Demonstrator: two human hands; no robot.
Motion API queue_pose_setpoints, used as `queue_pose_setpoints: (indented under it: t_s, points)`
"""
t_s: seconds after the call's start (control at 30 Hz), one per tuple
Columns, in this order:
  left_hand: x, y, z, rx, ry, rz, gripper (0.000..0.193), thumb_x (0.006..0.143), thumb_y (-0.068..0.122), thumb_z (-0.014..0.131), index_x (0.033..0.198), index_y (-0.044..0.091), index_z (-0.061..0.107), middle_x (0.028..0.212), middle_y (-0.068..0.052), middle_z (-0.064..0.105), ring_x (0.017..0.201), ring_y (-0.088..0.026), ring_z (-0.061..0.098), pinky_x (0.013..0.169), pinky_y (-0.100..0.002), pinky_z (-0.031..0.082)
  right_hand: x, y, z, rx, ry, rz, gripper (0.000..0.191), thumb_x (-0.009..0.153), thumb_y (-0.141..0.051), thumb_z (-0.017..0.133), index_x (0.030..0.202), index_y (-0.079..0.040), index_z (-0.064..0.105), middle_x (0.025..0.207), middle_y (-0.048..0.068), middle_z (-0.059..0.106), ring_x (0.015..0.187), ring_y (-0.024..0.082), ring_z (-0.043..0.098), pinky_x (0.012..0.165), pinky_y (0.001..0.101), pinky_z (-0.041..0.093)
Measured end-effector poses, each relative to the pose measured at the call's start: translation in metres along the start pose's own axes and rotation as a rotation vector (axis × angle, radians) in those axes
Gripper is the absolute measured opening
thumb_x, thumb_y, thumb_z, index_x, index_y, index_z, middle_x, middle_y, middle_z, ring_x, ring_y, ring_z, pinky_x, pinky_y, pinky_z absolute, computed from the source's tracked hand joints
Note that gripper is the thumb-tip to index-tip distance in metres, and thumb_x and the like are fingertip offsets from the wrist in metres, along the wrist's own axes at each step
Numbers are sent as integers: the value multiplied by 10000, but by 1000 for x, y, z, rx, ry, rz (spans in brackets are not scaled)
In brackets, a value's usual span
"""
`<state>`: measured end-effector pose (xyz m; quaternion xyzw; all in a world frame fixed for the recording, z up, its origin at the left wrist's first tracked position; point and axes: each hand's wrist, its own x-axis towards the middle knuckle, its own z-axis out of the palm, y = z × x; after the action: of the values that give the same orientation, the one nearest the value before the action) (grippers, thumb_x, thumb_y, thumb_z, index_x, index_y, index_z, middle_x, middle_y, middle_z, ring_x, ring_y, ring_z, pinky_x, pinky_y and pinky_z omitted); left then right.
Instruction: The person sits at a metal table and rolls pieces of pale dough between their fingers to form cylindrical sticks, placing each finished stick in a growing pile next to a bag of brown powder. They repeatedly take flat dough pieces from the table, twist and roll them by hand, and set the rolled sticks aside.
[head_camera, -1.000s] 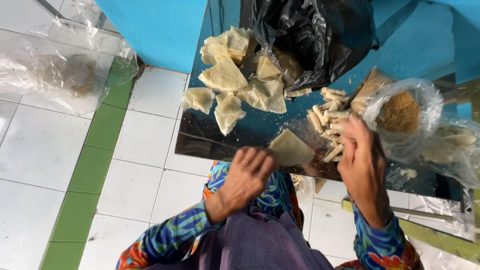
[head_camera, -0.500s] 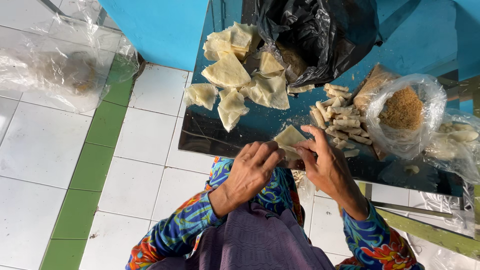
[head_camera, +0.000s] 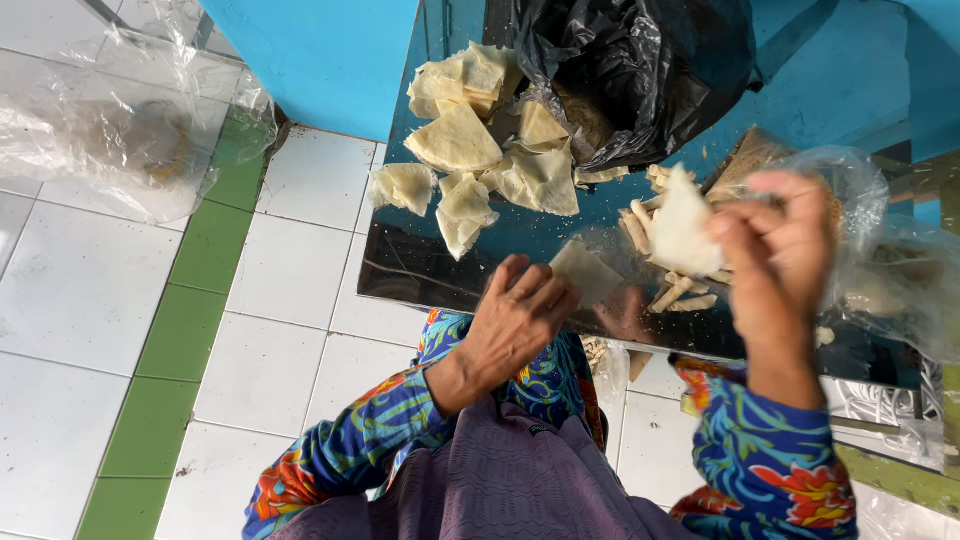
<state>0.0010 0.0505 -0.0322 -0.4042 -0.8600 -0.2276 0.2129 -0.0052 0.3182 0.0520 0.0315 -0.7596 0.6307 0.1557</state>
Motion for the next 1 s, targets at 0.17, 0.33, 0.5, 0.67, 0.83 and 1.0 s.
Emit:
queue_pose_setpoints:
  t_s: [0.17,0.33,0.5,0.67,0.83,1.0]
  points:
    - [9,-26,-13,298,-3,-66,330,787,133,690,1115,94,708,1147,-56,654,1179,-222,558,1127,-511,384,-8,-29,0,-403,0,-411,325,1132,33,587,1387,-17,391,1058,157,729,987,184,699,947,312,535]
    - [-11,-32,-42,321,21,-266,424,827,134,692,1234,24,651,1147,-117,627,1137,-254,547,1066,-546,384,-48,12,72,-742,-444,-357,324,989,-14,626,1274,-45,476,944,158,774,817,242,776,646,311,584]
    - [-15,-10,-38,25,-32,-133,425,820,99,686,1240,74,623,1155,-83,619,1081,-257,572,989,-460,452,-56,38,61,-569,-406,-91,356,989,5,566,1311,-12,415,1016,141,771,920,251,767,739,349,599]
    - [-11,-1,-22,-128,103,0,291,909,198,729,1168,85,660,1152,-51,631,1034,-225,600,884,-355,472,-30,35,54,-466,-466,104,341,990,-18,563,1303,-29,426,998,120,784,891,219,780,752,336,607]
    - [-7,-8,-7,-2,-13,63,312,826,148,704,1131,84,699,1099,-38,639,1021,-218,601,905,-356,481,-23,17,26,-304,-358,57,317,1062,-9,451,1378,-12,428,1129,153,753,953,216,746,871,327,613]
    - [0,-9,3,31,-10,15,278,849,155,675,1108,53,661,1042,-61,623,1004,-233,593,904,-374,480,-46,17,25,-533,-432,-142,468,944,-32,607,1374,7,426,1153,177,749,998,242,742,832,351,600]
